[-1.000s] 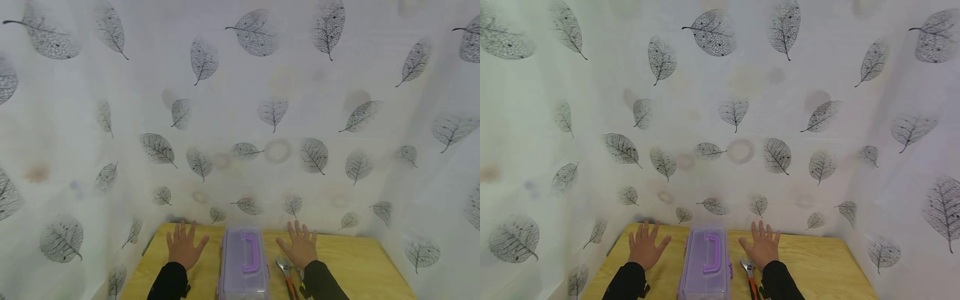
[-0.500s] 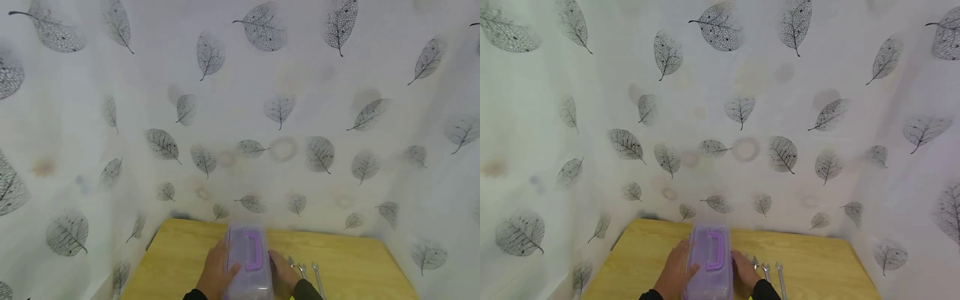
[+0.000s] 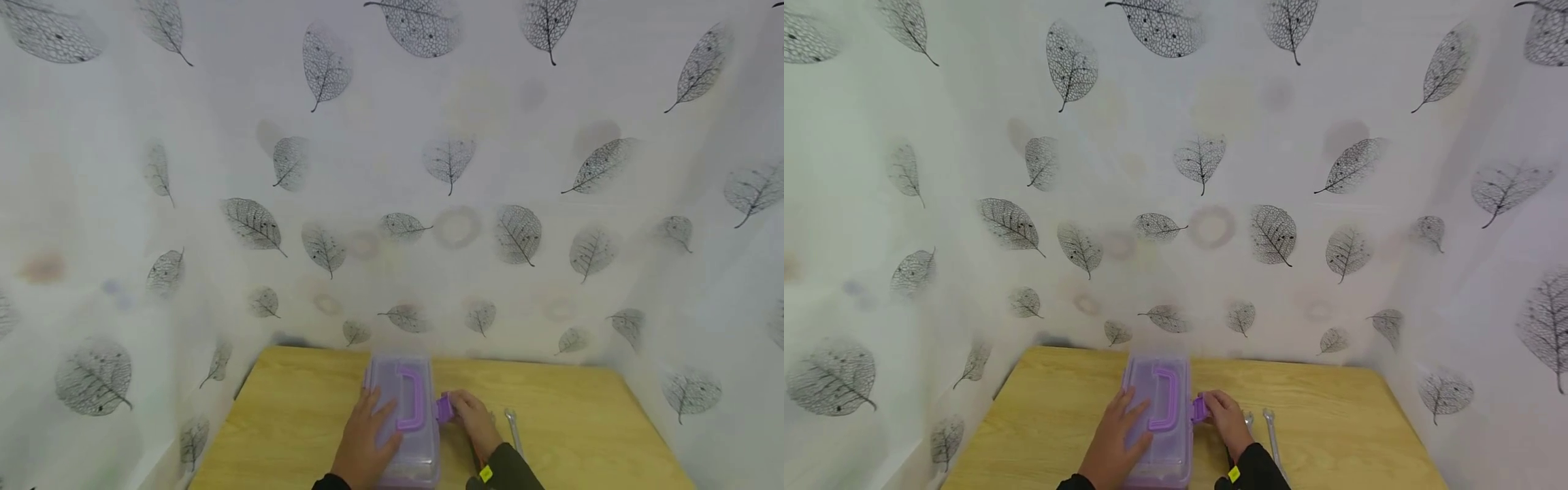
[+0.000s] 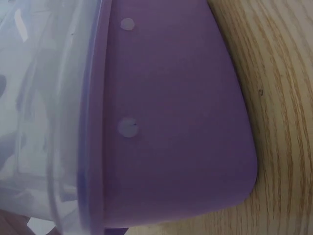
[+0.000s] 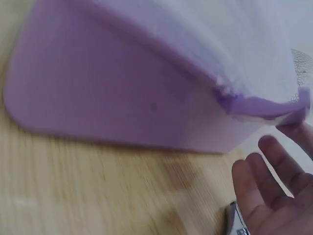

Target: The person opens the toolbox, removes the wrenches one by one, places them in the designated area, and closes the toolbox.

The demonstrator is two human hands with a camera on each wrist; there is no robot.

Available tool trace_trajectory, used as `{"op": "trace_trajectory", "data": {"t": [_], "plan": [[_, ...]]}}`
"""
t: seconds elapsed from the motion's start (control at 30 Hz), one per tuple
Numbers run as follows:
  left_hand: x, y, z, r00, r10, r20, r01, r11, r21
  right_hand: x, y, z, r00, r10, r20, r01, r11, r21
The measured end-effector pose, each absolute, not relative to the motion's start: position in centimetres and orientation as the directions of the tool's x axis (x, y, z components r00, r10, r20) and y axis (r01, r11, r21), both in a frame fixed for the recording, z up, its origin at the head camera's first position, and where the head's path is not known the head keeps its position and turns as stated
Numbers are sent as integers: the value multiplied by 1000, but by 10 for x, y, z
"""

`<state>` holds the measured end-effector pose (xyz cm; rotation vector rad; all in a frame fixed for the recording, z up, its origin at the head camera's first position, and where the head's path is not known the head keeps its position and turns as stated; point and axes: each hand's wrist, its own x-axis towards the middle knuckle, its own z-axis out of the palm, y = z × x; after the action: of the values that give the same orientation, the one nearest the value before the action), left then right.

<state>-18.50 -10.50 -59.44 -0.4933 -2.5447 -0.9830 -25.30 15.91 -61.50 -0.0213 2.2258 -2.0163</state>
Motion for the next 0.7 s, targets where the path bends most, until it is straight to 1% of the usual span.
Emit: {"op": "trace_trajectory", "data": {"t": [0.07, 0.23, 0.3, 0.37, 0.5, 0.6, 0.7], "plan": [[-184, -107, -593, -875, 185, 448, 441, 687, 577, -250, 153, -613, -988, -129, -85, 65, 152, -986], [-179, -108, -591, -881, 179, 439, 433, 679, 593, -246, 142, -615, -992, -120, -30, -12, 334, -943], [-177, -108, -592, -877, 179, 446, 437, 683, 585, -243, 139, -618, -993, -114, -23, -19, 350, -937], [-175, -108, -594, -865, 179, 469, 450, 692, 564, -239, 136, -621, -993, -115, -38, 2, 298, -955], [-174, -111, -597, -810, 176, 560, 495, 716, 492, -228, 126, -626, -991, -102, -86, 65, 195, -979], [-173, -111, -601, -776, 179, 605, 516, 731, 447, -221, 121, -630, -991, -74, -108, 95, 168, -981], [-174, -110, -604, -765, 186, 616, 529, 728, 436, -219, 121, -633, -992, -65, -105, 94, 157, -983]]}}
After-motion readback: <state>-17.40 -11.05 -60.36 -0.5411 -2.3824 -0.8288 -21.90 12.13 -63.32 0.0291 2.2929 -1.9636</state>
